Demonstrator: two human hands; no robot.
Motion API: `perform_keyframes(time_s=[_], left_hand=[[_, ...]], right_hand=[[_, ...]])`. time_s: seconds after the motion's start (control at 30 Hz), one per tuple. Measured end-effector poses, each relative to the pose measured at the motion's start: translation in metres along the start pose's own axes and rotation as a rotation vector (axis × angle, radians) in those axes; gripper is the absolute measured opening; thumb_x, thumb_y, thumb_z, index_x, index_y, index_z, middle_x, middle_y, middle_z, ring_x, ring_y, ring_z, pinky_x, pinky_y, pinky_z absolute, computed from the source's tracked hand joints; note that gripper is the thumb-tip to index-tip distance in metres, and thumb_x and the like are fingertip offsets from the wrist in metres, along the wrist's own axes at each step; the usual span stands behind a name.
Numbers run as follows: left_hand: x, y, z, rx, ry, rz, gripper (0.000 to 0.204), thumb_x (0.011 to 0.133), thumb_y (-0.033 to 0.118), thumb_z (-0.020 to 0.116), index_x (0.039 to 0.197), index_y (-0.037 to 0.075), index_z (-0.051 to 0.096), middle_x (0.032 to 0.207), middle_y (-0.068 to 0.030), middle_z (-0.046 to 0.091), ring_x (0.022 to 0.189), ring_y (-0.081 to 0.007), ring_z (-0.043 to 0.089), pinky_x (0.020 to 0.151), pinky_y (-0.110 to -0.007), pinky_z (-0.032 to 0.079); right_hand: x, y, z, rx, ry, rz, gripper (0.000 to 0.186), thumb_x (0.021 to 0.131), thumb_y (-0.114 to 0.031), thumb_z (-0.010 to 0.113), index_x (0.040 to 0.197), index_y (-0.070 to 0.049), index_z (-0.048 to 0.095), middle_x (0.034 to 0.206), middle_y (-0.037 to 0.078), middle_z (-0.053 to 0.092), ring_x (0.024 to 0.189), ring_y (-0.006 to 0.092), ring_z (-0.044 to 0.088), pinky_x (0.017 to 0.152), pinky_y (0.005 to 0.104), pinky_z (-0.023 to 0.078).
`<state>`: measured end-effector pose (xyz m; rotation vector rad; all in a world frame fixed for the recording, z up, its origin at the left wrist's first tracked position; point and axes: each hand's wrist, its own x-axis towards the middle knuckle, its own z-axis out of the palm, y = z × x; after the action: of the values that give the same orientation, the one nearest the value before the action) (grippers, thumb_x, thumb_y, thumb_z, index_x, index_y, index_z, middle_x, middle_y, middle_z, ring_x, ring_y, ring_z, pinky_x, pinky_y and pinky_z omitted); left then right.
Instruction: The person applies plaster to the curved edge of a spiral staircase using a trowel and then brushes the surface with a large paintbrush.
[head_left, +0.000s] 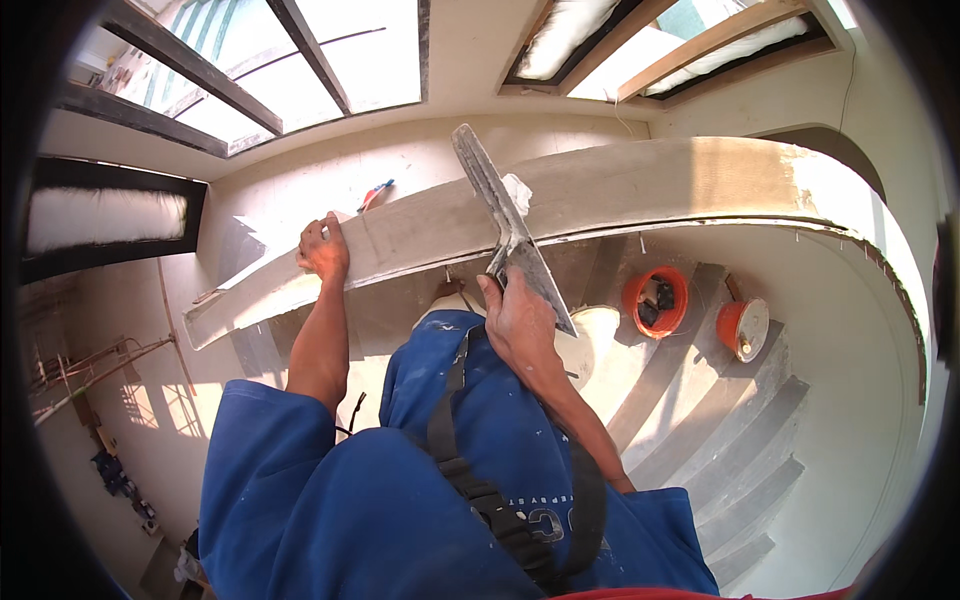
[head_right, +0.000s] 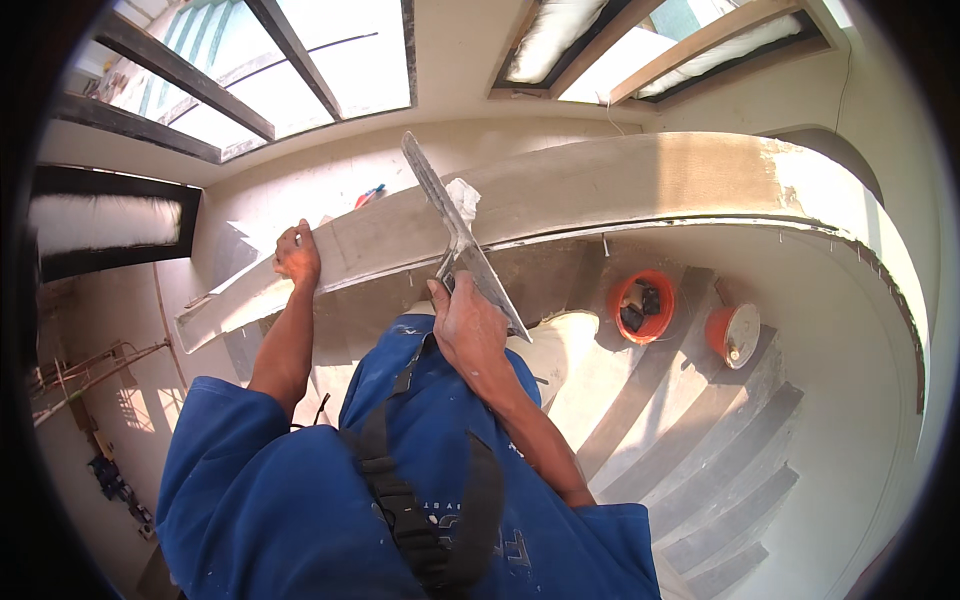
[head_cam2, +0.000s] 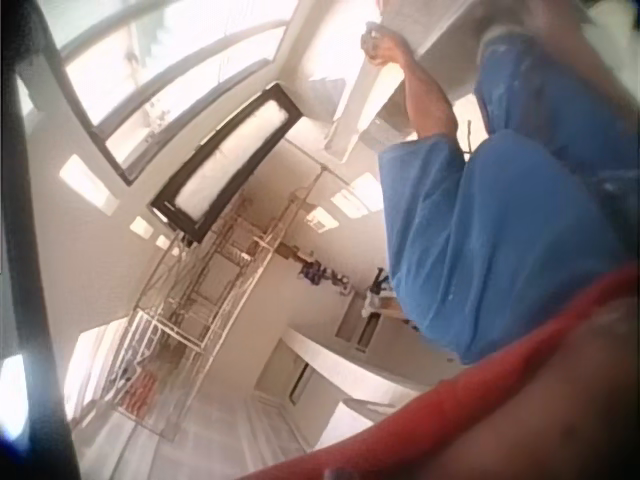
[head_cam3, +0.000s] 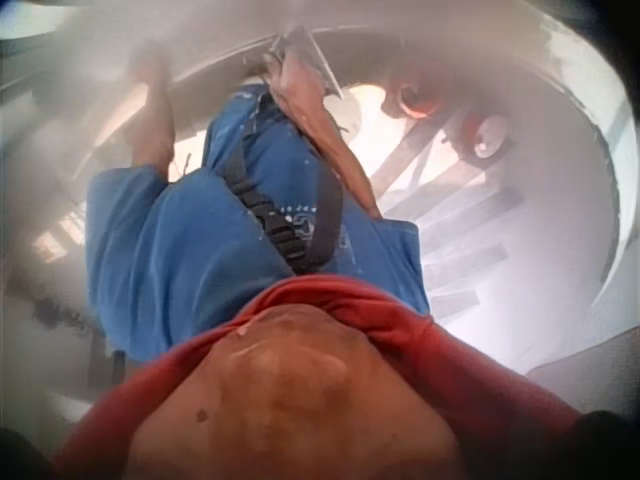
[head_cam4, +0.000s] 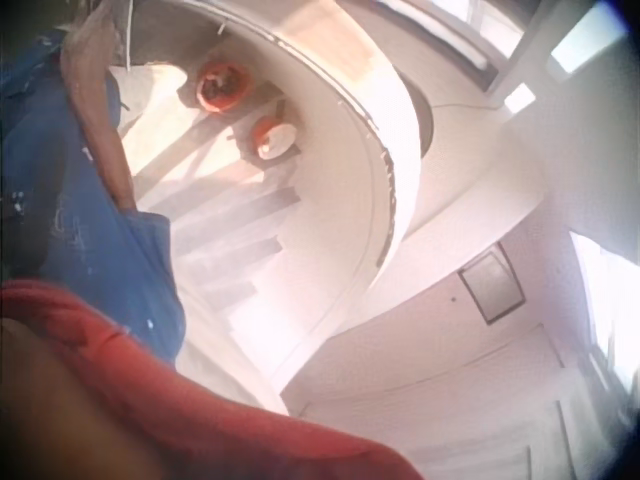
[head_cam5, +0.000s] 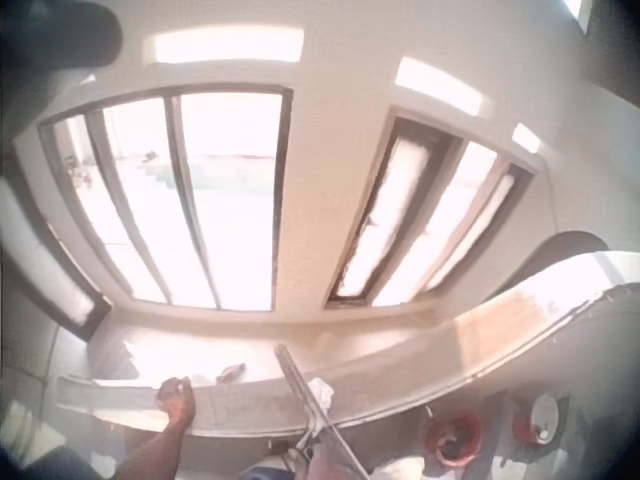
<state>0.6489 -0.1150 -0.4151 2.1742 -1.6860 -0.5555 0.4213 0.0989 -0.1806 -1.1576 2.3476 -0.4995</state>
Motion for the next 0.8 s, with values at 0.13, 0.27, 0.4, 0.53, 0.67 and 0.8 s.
perform_keyframes(time_s=[0.13,0.27,0.4,0.53,0.67,0.8], left_hand=[[0.000,0.012,-0.002,-0.025,-0.021,-0.035,0.048,0.094,0.055,0.050,0.107,0.013,0.071,0.129,-0.0063,0.058,0.128,-0.0197,0.045,0.114,-0.047,0.013],[0.002,0.006,0.000,-0.028,-0.015,-0.034,0.045,0.093,0.053,0.051,0.104,0.014,0.071,0.126,-0.0048,0.060,0.126,-0.0182,0.046,0.113,-0.046,0.014],[0.003,0.004,-0.001,-0.018,-0.016,-0.056,0.045,0.093,0.054,0.051,0.103,0.014,0.071,0.125,-0.0044,0.060,0.125,-0.0180,0.046,0.113,-0.045,0.014],[0.001,0.000,-0.005,0.008,-0.008,-0.070,0.045,0.093,0.054,0.052,0.102,0.014,0.071,0.126,-0.0044,0.060,0.126,-0.0180,0.046,0.113,-0.045,0.015],[0.008,0.006,0.006,-0.006,0.000,-0.022,0.045,0.093,0.053,0.052,0.102,0.014,0.072,0.128,-0.0040,0.059,0.127,-0.0185,0.045,0.114,-0.047,0.014],[0.004,0.000,0.002,-0.007,-0.022,-0.064,0.041,0.093,0.053,0.054,0.103,0.018,0.072,0.129,-0.0031,0.058,0.129,-0.0181,0.044,0.114,-0.046,0.014]], right_hand=[[0.018,0.001,0.003,-0.009,-0.135,0.152,0.055,0.097,-0.047,0.051,0.102,0.007,0.060,0.086,0.033,0.065,0.082,0.0533,0.062,0.075,0.0584,0.047],[0.030,0.005,-0.016,0.092,-0.134,0.259,0.066,0.095,-0.055,0.051,0.115,0.007,0.062,0.089,0.035,0.065,0.092,0.0534,0.062,0.082,0.0539,0.047],[0.045,0.050,-0.046,0.274,0.081,0.311,0.059,0.092,-0.060,0.058,0.080,-0.002,0.057,0.060,0.003,0.052,0.053,0.0158,0.052,0.050,0.0323,0.042],[0.053,0.060,-0.118,0.418,0.153,0.565,0.055,0.091,-0.060,0.060,0.073,-0.010,0.050,0.057,-0.005,0.043,0.045,0.0056,0.040,0.039,0.0237,0.032],[0.047,0.068,-0.165,0.256,0.415,0.609,0.053,0.093,-0.059,0.057,0.073,-0.011,0.048,0.057,-0.004,0.042,0.045,0.0064,0.040,0.040,0.0243,0.033],[0.040,0.054,-0.137,0.542,0.227,0.337,0.044,0.100,-0.045,0.054,0.087,-0.002,0.049,0.064,0.003,0.052,0.048,0.0099,0.051,0.043,0.0271,0.043]])
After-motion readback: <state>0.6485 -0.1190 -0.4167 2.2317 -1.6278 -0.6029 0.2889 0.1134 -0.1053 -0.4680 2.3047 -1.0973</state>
